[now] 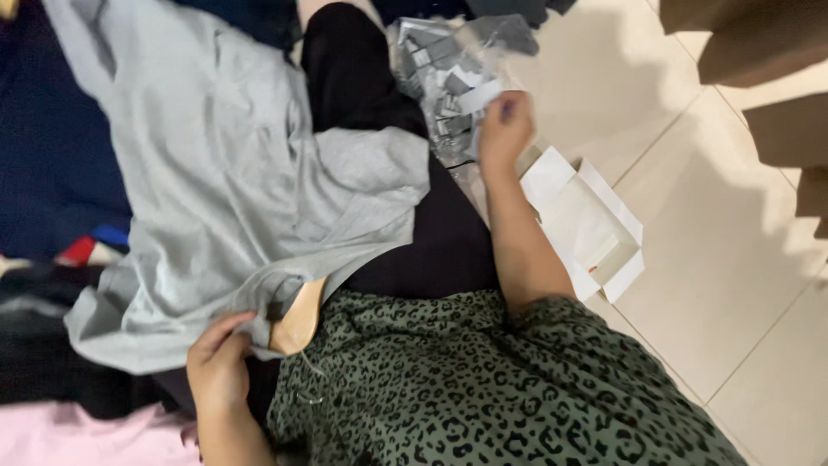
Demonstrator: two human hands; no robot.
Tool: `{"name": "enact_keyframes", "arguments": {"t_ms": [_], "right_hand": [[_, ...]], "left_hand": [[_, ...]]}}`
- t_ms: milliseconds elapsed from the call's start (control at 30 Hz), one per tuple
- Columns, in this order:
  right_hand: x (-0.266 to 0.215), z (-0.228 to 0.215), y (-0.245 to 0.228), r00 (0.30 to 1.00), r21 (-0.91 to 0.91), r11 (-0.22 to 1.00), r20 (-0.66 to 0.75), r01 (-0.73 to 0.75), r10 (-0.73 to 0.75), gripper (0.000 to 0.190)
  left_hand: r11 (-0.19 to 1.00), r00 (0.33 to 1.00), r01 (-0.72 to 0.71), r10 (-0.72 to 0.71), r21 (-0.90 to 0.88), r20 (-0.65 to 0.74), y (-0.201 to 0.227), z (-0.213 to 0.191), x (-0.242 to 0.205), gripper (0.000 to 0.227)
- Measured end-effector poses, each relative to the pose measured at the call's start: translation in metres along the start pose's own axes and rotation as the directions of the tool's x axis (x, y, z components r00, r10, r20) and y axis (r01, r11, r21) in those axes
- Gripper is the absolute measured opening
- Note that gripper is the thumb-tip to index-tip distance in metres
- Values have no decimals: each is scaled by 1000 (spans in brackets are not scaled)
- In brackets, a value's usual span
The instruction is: The person uses a tagging gun to attach labels to several t-shirts, handling pink, grey, and navy shirts one by one.
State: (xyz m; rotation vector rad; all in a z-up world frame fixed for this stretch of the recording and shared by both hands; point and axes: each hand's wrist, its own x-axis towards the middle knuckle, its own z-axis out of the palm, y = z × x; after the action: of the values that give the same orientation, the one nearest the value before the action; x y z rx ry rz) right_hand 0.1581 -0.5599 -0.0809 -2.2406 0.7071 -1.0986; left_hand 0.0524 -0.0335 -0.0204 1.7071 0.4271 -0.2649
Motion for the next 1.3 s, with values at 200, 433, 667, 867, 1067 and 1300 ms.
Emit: {"name": "enact_keyframes", "arguments": {"t_ms": [200, 433, 667, 867, 1067, 1300], "right_hand": [[-53, -76, -146, 986, 664, 730, 79, -161, 146, 5], [-156, -104, -252, 402, 782, 616, 536, 96, -743, 16], [-189, -77, -239, 282, 915, 365, 309, 174, -908, 17], [-128, -63, -174, 660, 706, 549, 154, 447, -735, 14], [20, -17, -64, 985, 136, 979, 104, -152, 138, 19], [2, 6, 23, 678, -600, 688, 306, -409, 669, 87]], "left_hand": [[982, 987, -157, 158, 106, -5, 7, 17, -6, 36], [940, 915, -335, 341, -65, 214, 20, 17, -11, 38], [923, 898, -384, 379, -22, 222, 7, 24, -3, 8], [914, 962, -275, 261, 297, 86, -22, 5, 0, 16], [997, 998, -65, 65, 41, -7, -22, 0, 0, 14], [985, 999, -41, 37, -168, -26, -47, -5, 11, 10]]}}
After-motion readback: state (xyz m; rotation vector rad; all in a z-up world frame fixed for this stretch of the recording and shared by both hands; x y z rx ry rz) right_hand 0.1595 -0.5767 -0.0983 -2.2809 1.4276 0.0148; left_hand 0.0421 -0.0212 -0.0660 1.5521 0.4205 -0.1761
